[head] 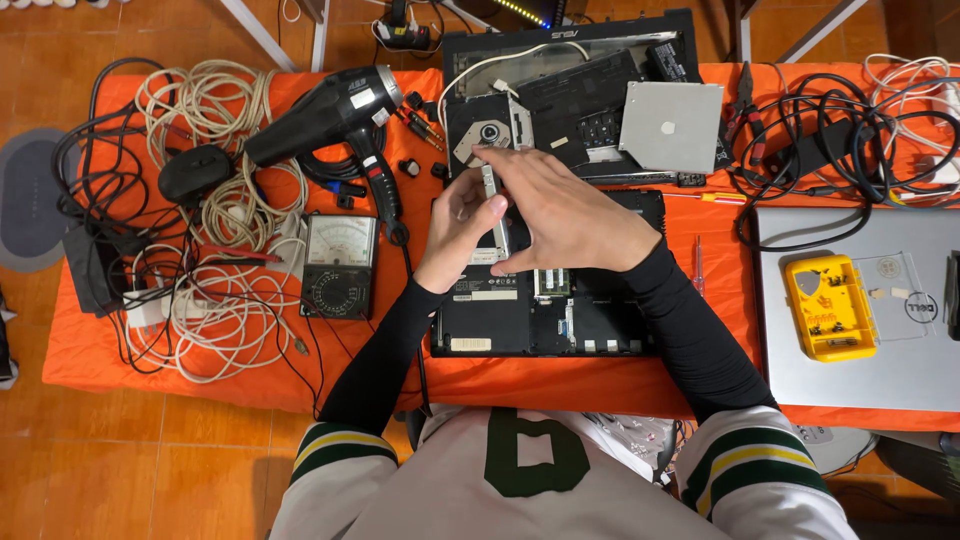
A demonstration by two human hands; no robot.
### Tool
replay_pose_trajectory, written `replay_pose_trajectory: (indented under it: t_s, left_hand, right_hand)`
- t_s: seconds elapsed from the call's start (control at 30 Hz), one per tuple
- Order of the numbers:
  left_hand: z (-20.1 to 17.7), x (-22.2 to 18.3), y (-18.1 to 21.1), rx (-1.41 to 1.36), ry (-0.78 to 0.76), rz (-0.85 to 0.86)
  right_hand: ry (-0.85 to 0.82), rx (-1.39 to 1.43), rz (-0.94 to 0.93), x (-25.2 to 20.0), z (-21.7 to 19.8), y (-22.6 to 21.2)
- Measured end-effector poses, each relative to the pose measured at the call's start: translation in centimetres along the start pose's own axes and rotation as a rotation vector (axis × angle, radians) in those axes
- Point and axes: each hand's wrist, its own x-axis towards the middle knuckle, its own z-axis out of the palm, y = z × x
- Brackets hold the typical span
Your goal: Repairing or assembling laptop internal components, specifically working on the hard drive.
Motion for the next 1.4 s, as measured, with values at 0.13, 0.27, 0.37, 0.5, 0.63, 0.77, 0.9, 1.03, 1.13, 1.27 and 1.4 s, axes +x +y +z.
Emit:
replay_pose_trajectory:
  t_s: [0.13, 0.27, 0.37, 0.5, 0.63, 0.77, 0.9, 1.03, 1.13, 1.27, 1.4]
  left_hand:
    - [0.4, 0.0, 0.7, 0.020, -0.023, 0.020]
    - [0.3, 0.0, 0.7, -0.026, -0.037, 0.012]
    - [0.1, 0.0, 0.3, -0.044, -0.051, 0.039]
    - [0.2, -0.1, 0.6, -0.058, -0.061, 0.033]
    - [0.3, 0.1, 0.7, -0.069, -0.063, 0.042]
    - [-0.1, -0.2, -0.2, -0.055, -0.049, 0.029]
    - [0.5, -0.1, 1.3, -0.026, -0.042, 0.052]
    - [0.6, 0.0, 1.4, -0.033, -0.052, 0.057]
    - [0.5, 0.0, 1.2, -0.020, -0.048, 0.037]
    - [0.5, 0.0, 1.2, -0.019, -0.045, 0.026]
    - [0.5, 0.0, 1.2, -0.019, -0.055, 0.029]
  right_hand:
    - [0.045, -0.007, -0.051, 0.0, 0.2, 0.3]
    - [0.049, -0.025, -0.056, 0.0, 0.3, 0.7]
    - [0.064, -0.045, -0.069, -0.1, 0.2, 0.7]
    - [0.081, -0.044, -0.062, 0.1, 0.2, 0.5]
    - [0.079, -0.033, -0.076, 0.1, 0.1, 0.4]
    - [0.090, -0.040, -0.085, 0.1, 0.2, 0.5]
    - [0.104, -0.012, -0.111, 0.0, 0.0, 0.3]
    - [0.087, -0.015, -0.087, -0.1, 0.0, 0.3]
    - [0.092, -0.016, -0.099, -0.1, 0.0, 0.3]
    - [0.089, -0.017, -0.099, -0.2, -0.1, 0.3]
    - [0.084, -0.015, -0.094, -0.2, -0.1, 0.3]
